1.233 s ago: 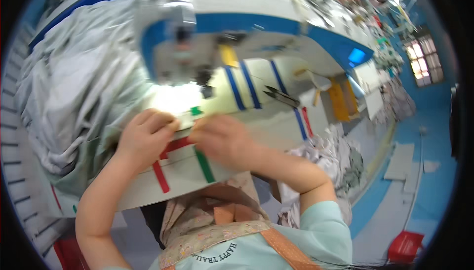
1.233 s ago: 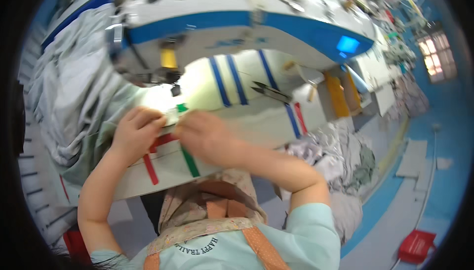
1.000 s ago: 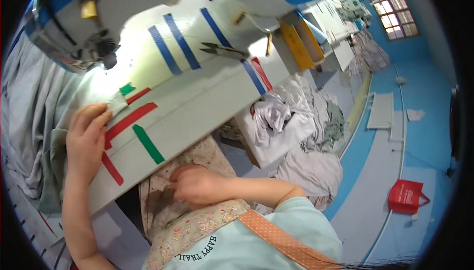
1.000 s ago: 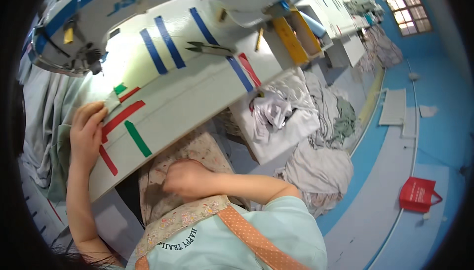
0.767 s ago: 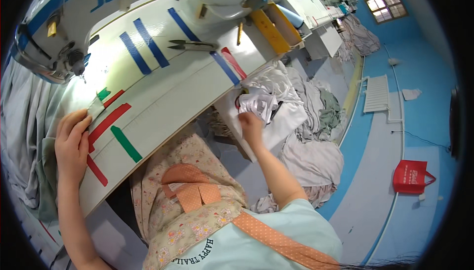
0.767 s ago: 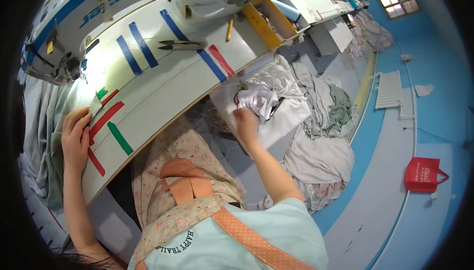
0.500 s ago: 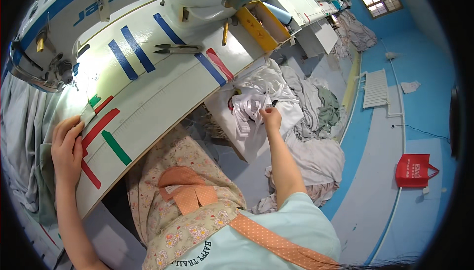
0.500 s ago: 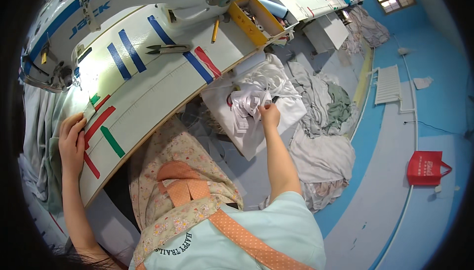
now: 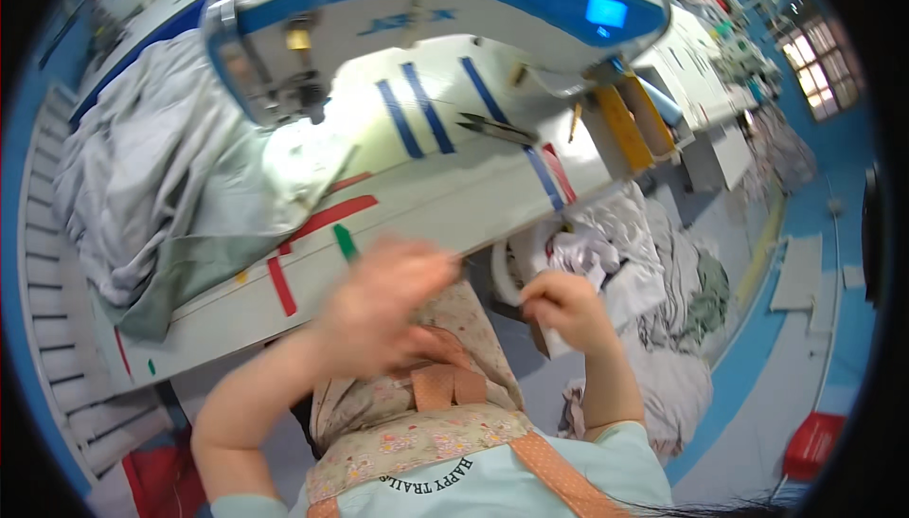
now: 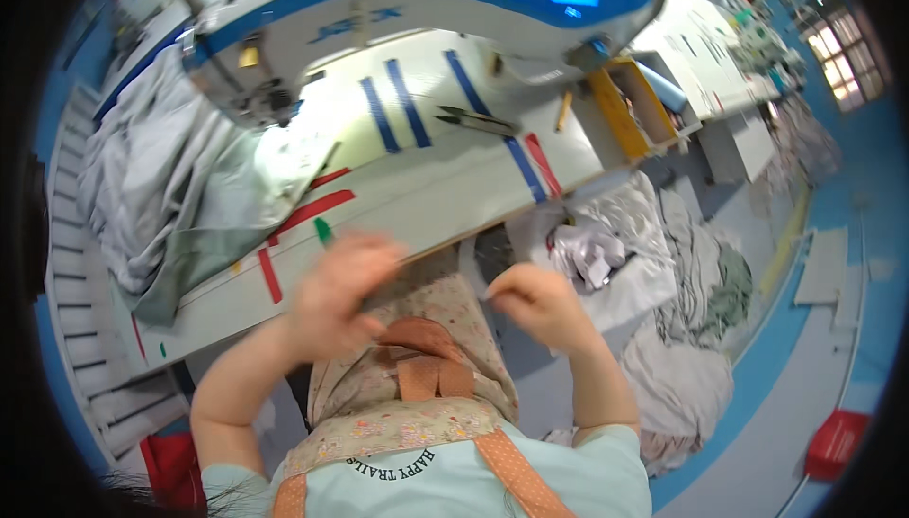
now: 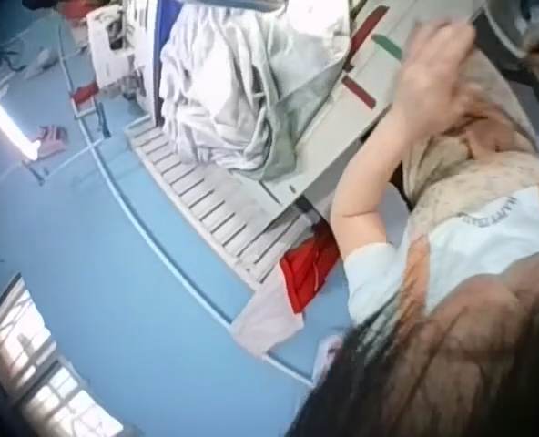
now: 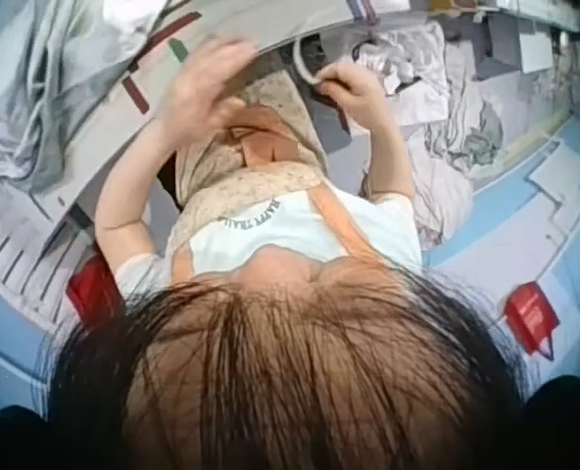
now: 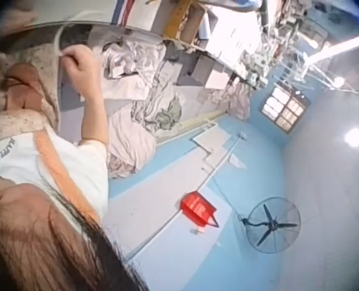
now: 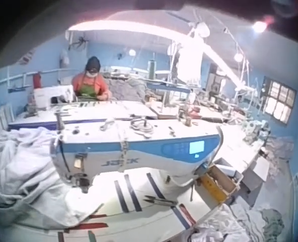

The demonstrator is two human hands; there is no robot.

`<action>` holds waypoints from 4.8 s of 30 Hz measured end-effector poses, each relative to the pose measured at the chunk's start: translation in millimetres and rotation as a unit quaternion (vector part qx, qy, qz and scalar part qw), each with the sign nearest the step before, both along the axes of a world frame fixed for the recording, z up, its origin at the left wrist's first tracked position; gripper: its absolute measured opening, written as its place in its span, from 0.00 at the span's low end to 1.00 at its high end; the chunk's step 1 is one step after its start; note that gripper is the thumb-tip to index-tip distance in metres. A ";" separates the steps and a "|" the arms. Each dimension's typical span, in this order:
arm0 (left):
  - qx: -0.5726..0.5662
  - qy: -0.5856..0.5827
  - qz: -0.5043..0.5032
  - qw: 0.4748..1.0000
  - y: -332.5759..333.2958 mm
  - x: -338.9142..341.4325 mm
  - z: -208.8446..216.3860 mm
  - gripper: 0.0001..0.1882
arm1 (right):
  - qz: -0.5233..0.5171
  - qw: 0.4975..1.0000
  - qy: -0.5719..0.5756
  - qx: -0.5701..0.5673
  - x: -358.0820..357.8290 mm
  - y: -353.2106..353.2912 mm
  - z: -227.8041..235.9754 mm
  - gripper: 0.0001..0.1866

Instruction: The recorder is sewing white fabric pillowcases on an industrial sewing machine and replacing thread spools.

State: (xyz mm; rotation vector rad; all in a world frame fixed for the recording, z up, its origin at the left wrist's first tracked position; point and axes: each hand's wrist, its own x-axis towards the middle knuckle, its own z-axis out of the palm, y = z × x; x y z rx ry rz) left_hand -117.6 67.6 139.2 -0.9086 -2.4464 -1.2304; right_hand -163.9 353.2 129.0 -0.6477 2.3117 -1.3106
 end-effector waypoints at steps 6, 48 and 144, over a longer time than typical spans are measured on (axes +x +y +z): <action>0.112 -0.447 -0.048 0.886 -18.4 43.5 8.1 0.21 | 0.250 0.968 0.009 -0.029 -27.2 -87.5 51.7 0.05; -0.203 0.070 0.248 0.945 -119.3 -40.4 -37.1 0.16 | 0.114 0.969 0.084 0.203 -144.6 -241.2 -26.6 0.10; -0.216 0.144 0.212 0.942 -125.9 -47.1 -37.1 0.04 | 0.299 0.848 0.426 -0.101 -125.9 -230.2 -34.0 0.11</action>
